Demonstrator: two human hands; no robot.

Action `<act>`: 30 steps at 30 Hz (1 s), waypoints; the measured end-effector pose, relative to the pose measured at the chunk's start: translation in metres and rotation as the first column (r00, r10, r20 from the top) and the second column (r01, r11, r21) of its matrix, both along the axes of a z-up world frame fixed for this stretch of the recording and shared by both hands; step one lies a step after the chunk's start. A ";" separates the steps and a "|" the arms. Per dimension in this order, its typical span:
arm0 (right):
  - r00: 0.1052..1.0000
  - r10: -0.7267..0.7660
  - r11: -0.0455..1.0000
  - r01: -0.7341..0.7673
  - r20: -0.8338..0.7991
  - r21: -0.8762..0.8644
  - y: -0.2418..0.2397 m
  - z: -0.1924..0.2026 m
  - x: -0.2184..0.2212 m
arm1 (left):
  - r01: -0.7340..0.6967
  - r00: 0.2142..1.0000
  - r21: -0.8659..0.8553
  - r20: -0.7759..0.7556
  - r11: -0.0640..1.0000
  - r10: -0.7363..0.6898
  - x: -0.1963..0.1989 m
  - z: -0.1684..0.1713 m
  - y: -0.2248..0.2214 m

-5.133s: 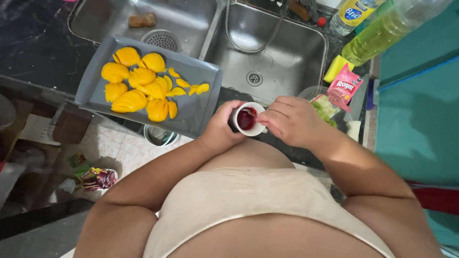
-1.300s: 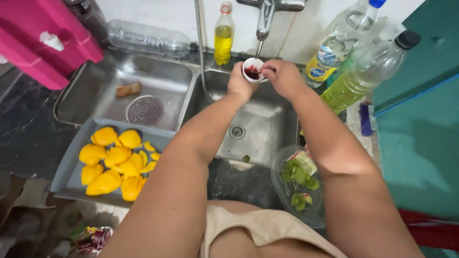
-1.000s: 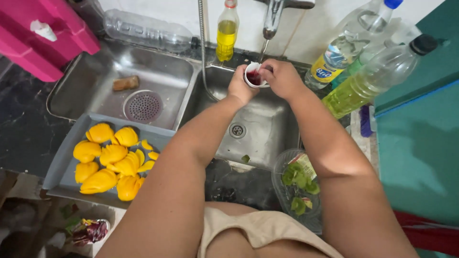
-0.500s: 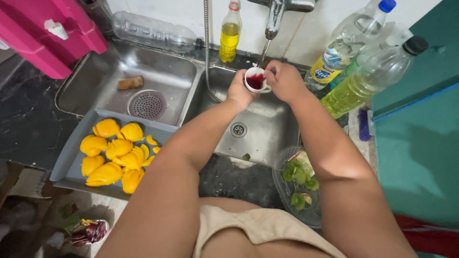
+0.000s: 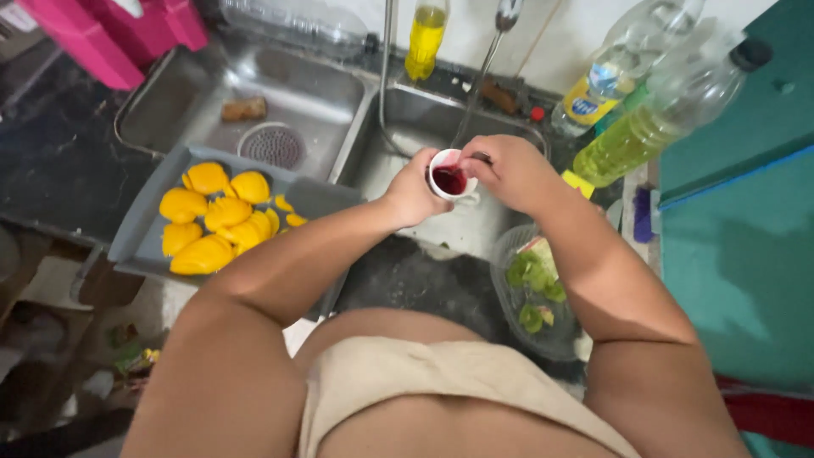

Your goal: Preparing a red gelatin mixture by opening a packet, pouring it into a cup, adding water, and stirring it with a spoon.

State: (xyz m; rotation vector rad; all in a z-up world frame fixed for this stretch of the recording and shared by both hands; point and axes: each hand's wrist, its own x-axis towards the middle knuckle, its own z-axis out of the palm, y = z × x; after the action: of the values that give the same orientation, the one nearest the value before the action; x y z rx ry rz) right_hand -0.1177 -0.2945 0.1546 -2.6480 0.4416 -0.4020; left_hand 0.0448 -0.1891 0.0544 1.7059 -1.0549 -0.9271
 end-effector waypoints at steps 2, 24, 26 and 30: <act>0.998 0.066 0.996 -0.066 -0.002 -0.063 0.017 -0.004 -0.011 | 0.015 1.000 0.014 -0.006 1.000 -0.015 -0.006 0.002 0.030; 0.966 0.237 0.961 -0.218 0.100 -0.169 0.121 -0.057 -0.059 | 0.151 0.986 0.025 0.064 0.988 -0.152 -0.043 -0.033 0.147; 0.967 0.239 0.953 -0.217 0.083 -0.213 0.120 -0.059 -0.061 | 0.156 0.985 0.013 0.075 0.988 -0.157 -0.041 -0.029 0.150; 0.976 0.181 0.981 -0.171 0.117 -0.091 0.128 -0.060 -0.060 | 0.182 0.975 -0.003 0.131 0.983 -0.180 -0.041 -0.024 0.151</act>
State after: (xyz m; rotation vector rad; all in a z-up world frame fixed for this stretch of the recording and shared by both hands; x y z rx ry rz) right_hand -0.1780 -0.1669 0.0950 -2.6919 0.1521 -0.5355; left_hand 0.0035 -0.0376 0.0304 1.6971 -1.3180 -0.9288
